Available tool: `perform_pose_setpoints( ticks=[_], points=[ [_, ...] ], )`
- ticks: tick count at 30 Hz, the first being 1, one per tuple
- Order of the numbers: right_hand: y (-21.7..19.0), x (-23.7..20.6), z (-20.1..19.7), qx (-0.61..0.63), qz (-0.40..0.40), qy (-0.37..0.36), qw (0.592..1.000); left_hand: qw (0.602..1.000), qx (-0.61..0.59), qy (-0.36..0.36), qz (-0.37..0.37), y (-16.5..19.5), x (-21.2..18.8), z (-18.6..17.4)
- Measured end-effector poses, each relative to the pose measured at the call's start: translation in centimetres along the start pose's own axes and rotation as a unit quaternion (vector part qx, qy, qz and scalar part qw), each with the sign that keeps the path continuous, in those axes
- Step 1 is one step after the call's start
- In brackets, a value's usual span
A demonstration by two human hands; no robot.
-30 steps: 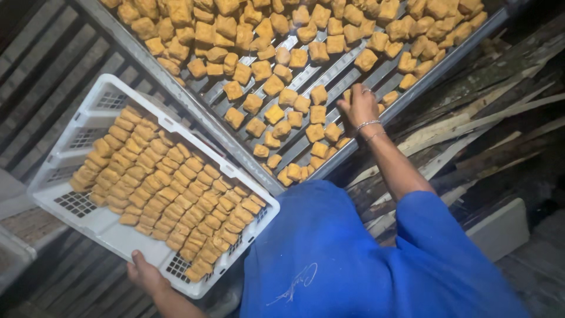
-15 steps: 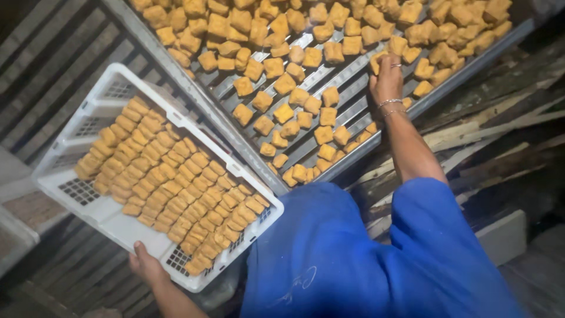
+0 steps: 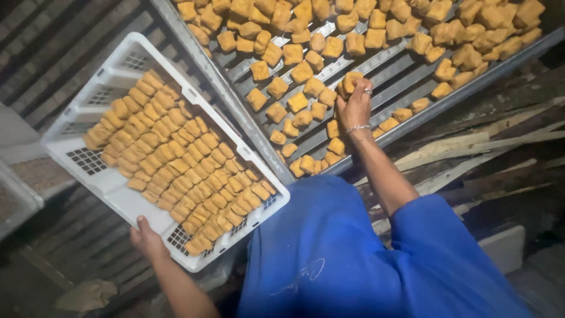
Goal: The person picks up fried food pieces one at a time from slatted metal drying racks and arranges them in neat rows in a white plastic basket, occasionally repositioning pieces already in the basket to keep the rows aligned.
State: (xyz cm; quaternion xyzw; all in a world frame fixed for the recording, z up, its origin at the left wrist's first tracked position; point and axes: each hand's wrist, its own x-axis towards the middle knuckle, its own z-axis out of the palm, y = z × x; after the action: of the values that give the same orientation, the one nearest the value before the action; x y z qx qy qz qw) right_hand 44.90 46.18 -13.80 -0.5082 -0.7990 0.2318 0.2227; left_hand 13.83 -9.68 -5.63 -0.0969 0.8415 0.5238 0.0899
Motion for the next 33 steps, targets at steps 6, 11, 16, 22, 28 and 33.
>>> perform_pose_setpoints(
  ticks=[6,11,16,22,28,33],
  points=[
    [0.6,0.9,-1.3,0.064,-0.101,0.029,0.992,1.0,-0.022,-0.021,0.008,-0.5,0.4,0.2],
    [0.9,0.6,-0.7,0.096,-0.209,-0.194,0.953,0.999,-0.024,-0.034,-0.022,-0.3,0.5,0.5],
    [1.1,0.8,-0.6,0.098,-0.243,-0.128,0.957,0.998,-0.027,-0.042,0.029,-0.5,0.3,0.6],
    [-2.2,2.1,-0.8,0.145,-0.305,-0.009,0.941,0.999,-0.001,-0.033,0.013,1.3,-0.1,1.3],
    [-5.8,2.9,0.3,0.164,-0.175,-0.078,0.968,0.998,0.045,-0.029,0.039,2.3,-0.9,1.4],
    [-4.5,3.7,1.6,0.076,-0.202,-0.117,0.969,0.992,0.097,-0.014,0.078,1.7,-0.8,1.1]
  ],
)
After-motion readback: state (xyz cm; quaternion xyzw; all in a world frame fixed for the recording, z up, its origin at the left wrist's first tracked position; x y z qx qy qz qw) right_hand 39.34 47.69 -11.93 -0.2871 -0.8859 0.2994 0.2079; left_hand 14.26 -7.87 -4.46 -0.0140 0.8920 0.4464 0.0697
